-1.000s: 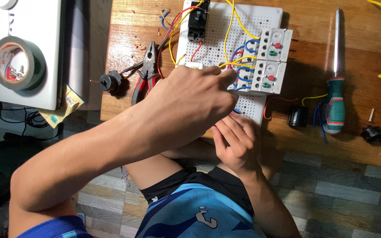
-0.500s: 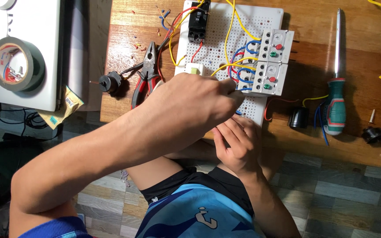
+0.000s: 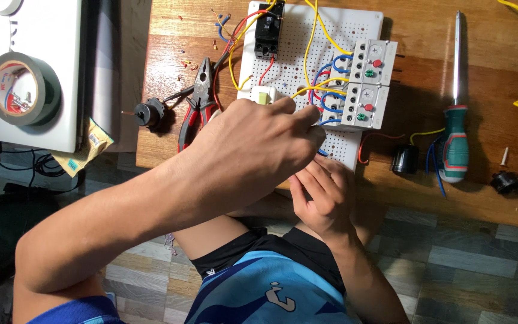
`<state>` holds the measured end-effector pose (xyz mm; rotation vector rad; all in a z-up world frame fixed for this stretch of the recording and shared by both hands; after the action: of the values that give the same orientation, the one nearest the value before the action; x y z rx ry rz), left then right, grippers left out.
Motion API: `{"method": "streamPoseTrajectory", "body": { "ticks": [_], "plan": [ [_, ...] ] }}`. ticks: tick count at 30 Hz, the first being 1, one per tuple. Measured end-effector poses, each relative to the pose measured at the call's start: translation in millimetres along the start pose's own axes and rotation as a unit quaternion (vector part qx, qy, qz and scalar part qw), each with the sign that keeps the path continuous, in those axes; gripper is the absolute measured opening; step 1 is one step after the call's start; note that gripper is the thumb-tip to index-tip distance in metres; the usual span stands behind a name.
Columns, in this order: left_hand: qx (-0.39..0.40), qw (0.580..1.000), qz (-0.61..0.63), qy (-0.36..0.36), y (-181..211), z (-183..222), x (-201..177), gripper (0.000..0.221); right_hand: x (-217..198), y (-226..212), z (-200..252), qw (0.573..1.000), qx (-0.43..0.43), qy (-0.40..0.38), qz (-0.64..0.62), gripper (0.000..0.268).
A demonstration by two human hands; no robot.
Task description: Connecting electrical wires to components on a testing board using pliers and a screwdriver.
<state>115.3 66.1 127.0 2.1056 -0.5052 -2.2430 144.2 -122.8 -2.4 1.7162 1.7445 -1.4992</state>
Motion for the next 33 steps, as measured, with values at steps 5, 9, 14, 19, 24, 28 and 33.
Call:
{"method": "streamPoseTrajectory", "body": {
  "ticks": [5,9,14,19,24,28,33],
  "plan": [
    [-0.036,0.997,-0.061,-0.038,1,-2,9,0.018,5,4,6,1.0,0.002,-0.004,-0.005,0.023],
    [-0.01,1.0,-0.026,-0.011,1,0,5,0.015,1,1,1,1.0,0.002,-0.002,-0.02,0.02],
    [-0.004,1.0,0.017,-0.002,1,2,-3,0.015,4,3,5,1.0,0.004,-0.004,-0.008,0.023],
    [0.008,1.0,0.024,-0.002,2,1,0,0.015,4,4,3,1.0,-0.007,-0.01,-0.018,0.018],
    [-0.002,0.997,-0.042,-0.071,1,-1,8,0.016,1,3,0,1.0,-0.009,-0.004,-0.023,0.021],
    [-0.004,0.999,-0.034,-0.03,3,0,3,0.013,5,5,4,1.0,-0.002,0.003,-0.018,0.023],
    [0.02,0.999,0.003,-0.039,2,-2,6,0.02,0,2,-4,0.999,-0.019,0.016,-0.037,0.019]
  ]
}}
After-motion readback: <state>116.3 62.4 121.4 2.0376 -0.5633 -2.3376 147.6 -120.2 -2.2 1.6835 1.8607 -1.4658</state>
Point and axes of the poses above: each hand's wrist, its own z-axis away from the middle knuckle, its own x-axis out of the palm, y = z × x, the point moved 1 cm from there along -z, towards the middle knuckle, and after that the axes turned 6 degrees about z, right-handed, at the moved point
